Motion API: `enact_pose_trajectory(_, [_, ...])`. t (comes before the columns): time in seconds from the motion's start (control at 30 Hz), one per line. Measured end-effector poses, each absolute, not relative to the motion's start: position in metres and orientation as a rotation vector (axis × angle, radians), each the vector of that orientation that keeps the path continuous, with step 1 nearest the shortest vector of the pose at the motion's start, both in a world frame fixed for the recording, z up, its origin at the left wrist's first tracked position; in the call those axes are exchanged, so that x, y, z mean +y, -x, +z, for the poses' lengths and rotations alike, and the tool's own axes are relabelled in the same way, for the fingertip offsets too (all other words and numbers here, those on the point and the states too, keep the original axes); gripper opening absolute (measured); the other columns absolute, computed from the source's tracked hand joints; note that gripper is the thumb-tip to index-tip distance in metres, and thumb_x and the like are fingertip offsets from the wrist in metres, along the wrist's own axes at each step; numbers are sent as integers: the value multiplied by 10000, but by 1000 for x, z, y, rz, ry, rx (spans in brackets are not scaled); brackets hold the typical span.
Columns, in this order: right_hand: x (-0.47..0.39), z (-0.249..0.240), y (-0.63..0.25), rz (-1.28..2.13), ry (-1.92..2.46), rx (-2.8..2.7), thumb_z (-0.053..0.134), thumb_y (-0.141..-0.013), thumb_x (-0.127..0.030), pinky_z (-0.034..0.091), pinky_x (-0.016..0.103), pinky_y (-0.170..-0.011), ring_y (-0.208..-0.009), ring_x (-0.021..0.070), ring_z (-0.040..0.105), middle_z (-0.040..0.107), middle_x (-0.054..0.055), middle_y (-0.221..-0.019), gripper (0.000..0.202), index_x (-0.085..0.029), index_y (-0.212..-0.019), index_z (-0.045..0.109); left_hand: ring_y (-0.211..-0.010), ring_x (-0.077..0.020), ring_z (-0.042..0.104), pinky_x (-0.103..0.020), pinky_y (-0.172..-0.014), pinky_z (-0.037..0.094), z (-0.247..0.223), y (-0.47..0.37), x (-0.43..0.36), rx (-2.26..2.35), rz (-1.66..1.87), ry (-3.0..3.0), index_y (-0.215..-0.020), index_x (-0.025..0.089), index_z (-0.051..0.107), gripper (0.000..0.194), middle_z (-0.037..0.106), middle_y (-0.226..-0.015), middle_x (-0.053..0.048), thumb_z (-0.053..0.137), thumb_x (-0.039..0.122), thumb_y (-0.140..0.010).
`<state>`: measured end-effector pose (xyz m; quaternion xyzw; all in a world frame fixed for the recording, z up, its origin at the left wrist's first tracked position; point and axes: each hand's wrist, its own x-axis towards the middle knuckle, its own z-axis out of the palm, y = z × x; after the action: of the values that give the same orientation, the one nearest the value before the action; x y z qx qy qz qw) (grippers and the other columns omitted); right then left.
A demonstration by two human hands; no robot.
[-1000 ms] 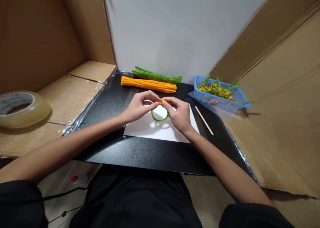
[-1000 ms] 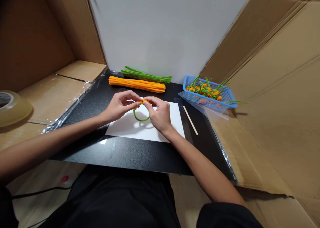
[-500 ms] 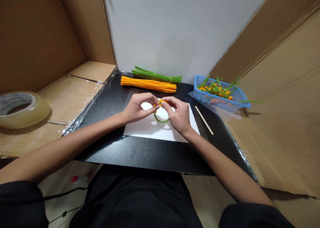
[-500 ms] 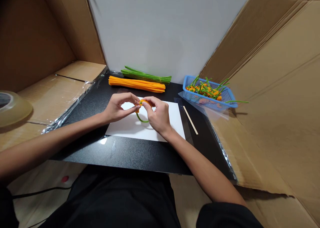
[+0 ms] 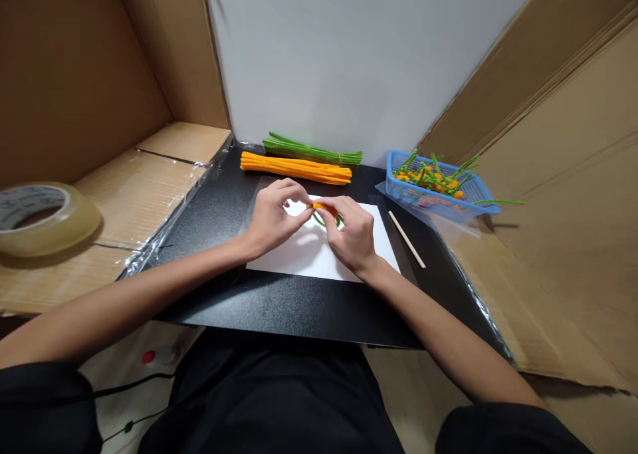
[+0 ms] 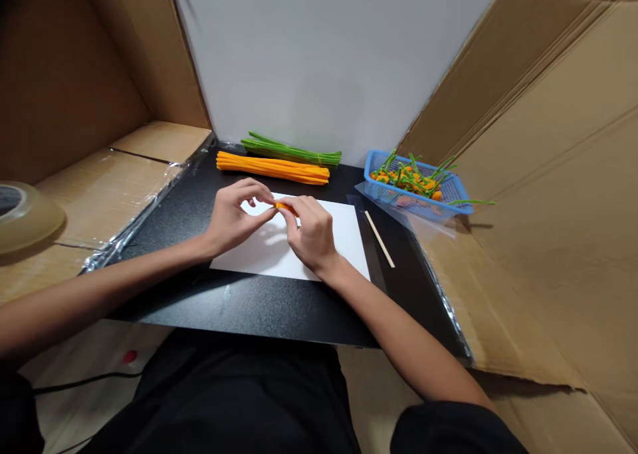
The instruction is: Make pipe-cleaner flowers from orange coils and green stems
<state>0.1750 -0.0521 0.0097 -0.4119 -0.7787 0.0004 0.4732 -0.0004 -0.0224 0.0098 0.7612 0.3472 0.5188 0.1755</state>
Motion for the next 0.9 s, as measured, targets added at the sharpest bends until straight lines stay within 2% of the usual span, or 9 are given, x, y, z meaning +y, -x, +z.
enact_pose_trajectory(0.17, [-50,7,-175,-126,985,-1945,560,-982,-207,546,368,-796,-840,222,684,770,77,-947,165,-213,-1019,721,-828,-202,615,-339,-763,475,9,0,-23,1041,1534,-2249,-731,201,683,86,695,-853,-45,702,224,-811])
enact_pose_trajectory(0.3, [-47,9,-178,-30,1040,-1917,571,-977,-245,543,359,-791,-815,212,672,753,75,-929,153,-212,-1002,719,-779,-196,604,-333,-732,454,14,2,-20,1012,1450,-2204,-758,220,721,73,722,-799,-28,726,264,-816])
enact_pose_trajectory(0.47, [-35,14,-189,414,1130,-1740,644,-930,-336,525,293,-653,-685,157,644,744,46,-891,162,-193,-944,717,-707,-169,600,-308,-655,434,19,9,-4,1033,1390,-1920,-744,193,736,160,730,-774,-31,784,342,-778])
enact_pose_trajectory(0.57, [-23,11,-198,769,1109,-1632,723,-855,-426,508,261,-565,-584,120,604,736,31,-838,273,-168,-943,726,-738,-160,635,-288,-674,470,18,14,11,922,1375,-1628,-737,165,703,197,738,-808,-45,828,315,-707])
enact_pose_trajectory(0.67, [-15,8,-204,1009,1080,-1558,806,-762,-482,522,248,-570,-617,122,628,751,37,-819,398,-156,-982,748,-782,-162,671,-277,-687,509,14,15,19,799,1339,-1405,-736,158,632,260,757,-879,-68,845,289,-667])
enact_pose_trajectory(0.77, [-13,8,-209,1228,1129,-1468,883,-674,-444,548,237,-601,-670,124,665,782,56,-854,434,-160,-985,776,-825,-180,704,-279,-686,543,11,13,18,771,1324,-1345,-766,166,568,327,750,-855,-71,842,329,-694])
enact_pose_trajectory(0.9, [-14,12,-216,1582,1224,-1325,972,-526,-288,614,248,-628,-628,128,692,782,68,-765,370,-149,-824,804,-851,-193,725,-284,-680,570,6,10,17,774,1395,-1384,-809,181,517,385,737,-837,-61,830,392,-734])
